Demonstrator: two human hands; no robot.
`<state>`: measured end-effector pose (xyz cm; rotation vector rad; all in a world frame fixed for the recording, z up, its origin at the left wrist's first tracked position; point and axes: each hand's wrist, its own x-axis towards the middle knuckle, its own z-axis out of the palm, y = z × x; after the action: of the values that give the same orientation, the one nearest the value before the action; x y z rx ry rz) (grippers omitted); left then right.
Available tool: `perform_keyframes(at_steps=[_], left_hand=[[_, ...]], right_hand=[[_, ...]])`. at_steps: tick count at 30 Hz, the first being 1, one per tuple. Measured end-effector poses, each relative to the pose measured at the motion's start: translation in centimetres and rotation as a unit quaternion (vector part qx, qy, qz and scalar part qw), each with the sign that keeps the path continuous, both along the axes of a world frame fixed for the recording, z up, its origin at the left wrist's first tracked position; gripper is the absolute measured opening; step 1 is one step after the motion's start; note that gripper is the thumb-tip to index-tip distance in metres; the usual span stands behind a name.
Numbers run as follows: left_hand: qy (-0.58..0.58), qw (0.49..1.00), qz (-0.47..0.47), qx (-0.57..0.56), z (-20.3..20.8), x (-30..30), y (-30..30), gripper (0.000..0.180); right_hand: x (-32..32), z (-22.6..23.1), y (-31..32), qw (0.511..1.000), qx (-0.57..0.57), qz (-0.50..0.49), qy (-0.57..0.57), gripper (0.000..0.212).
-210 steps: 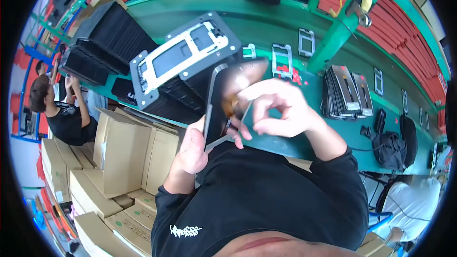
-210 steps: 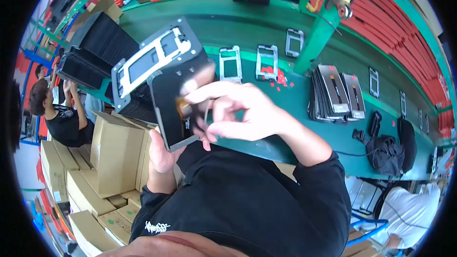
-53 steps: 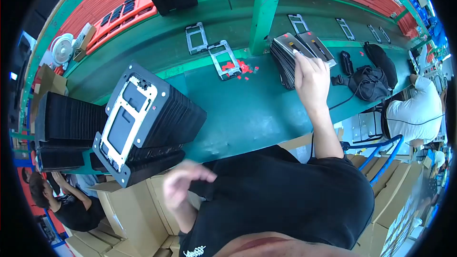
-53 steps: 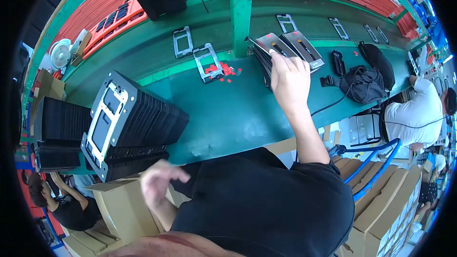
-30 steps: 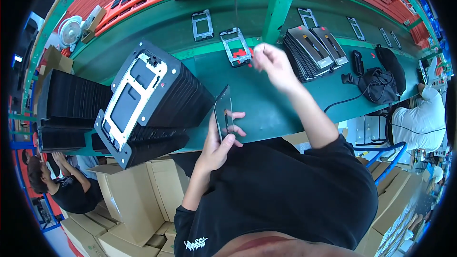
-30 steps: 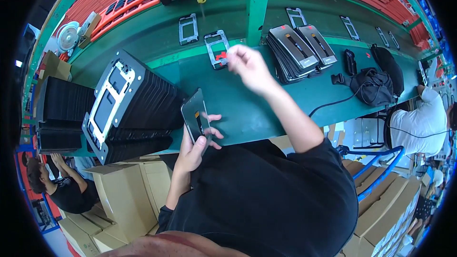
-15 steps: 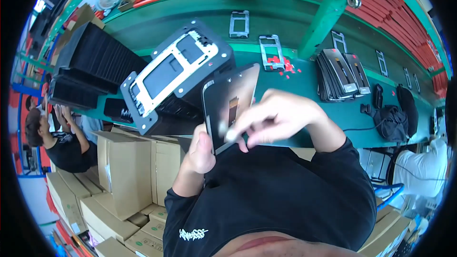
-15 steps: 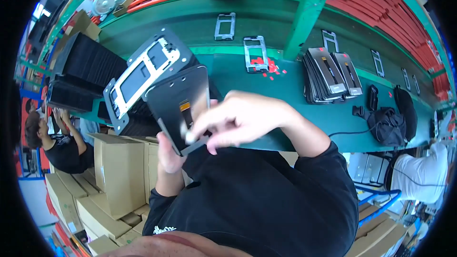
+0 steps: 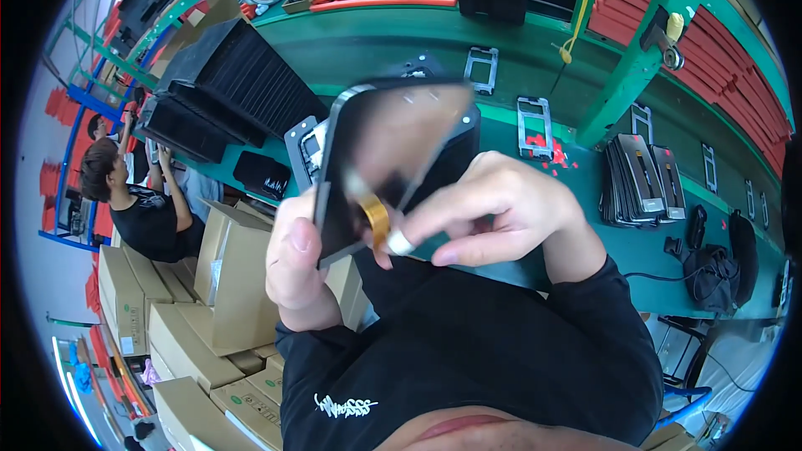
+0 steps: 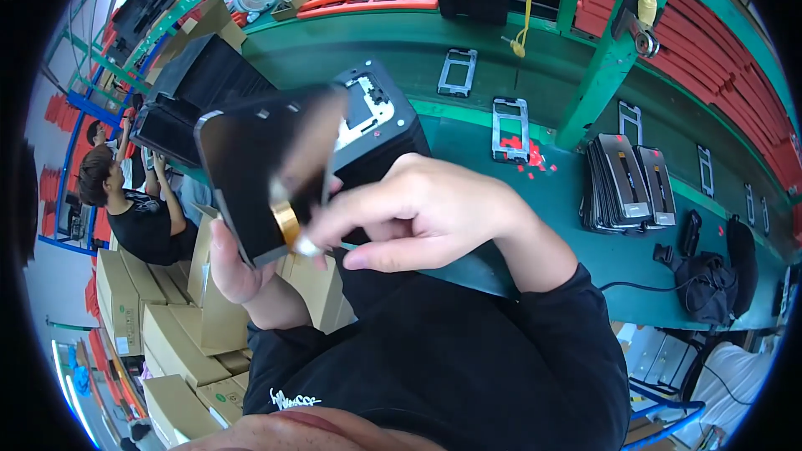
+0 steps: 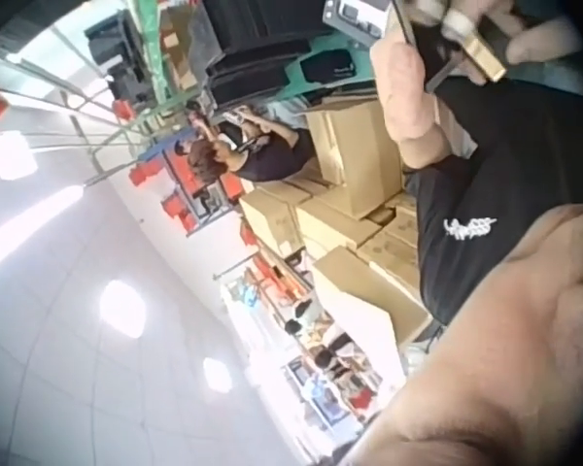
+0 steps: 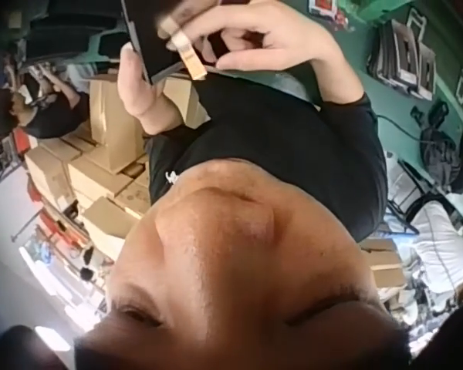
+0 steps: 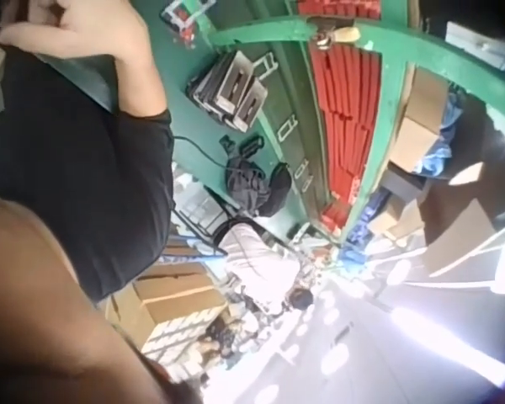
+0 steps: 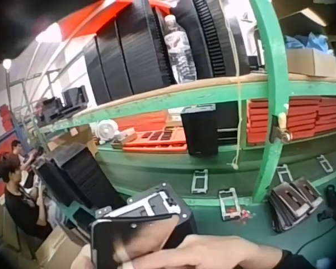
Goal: Assembling screens into black plastic housings on a production line.
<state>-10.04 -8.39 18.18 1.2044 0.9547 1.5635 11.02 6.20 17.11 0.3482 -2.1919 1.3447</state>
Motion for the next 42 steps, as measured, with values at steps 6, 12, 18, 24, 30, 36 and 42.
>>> perform_keyframes(at_steps=[6, 12, 18, 24, 30, 36, 42], left_hand=[[0.355, 0.920, 0.130, 0.098, 3.9, -3.4, 1.4, 0.072], [0.519, 0.831, 0.194, 0.049, 3.7, -4.2, 4.7, 0.075], [0.541, 0.826, 0.153, 0.031, 3.1, -3.0, 7.7, 0.080], [0.552, 0.816, 0.163, 0.049, 3.4, -2.1, 7.9, 0.084], [0.513, 0.839, 0.173, 0.053, 3.1, -2.1, 6.8, 0.088], [0.471, 0.865, 0.165, 0.058, 2.9, -2.5, 6.3, 0.088], [0.605, 0.776, 0.165, 0.063, 3.2, -4.6, 4.9, 0.067]], right_hand=[[1.6, -0.3, 2.4, 0.956, -0.079, -0.274, 0.066, 0.016], [0.7, -1.6, 5.3, 0.915, -0.165, -0.362, 0.064, 0.019], [-0.9, -1.8, 6.1, 0.918, -0.201, -0.341, 0.031, 0.041], [-1.1, -2.4, 6.2, 0.926, -0.225, -0.297, -0.051, 0.053], [-1.8, -2.4, 4.6, 0.926, -0.265, -0.256, -0.075, 0.065], [-2.4, -2.4, 3.6, 0.921, -0.262, -0.279, -0.071, 0.065], [-1.3, -2.1, 3.0, 0.910, -0.223, -0.346, -0.042, 0.054]])
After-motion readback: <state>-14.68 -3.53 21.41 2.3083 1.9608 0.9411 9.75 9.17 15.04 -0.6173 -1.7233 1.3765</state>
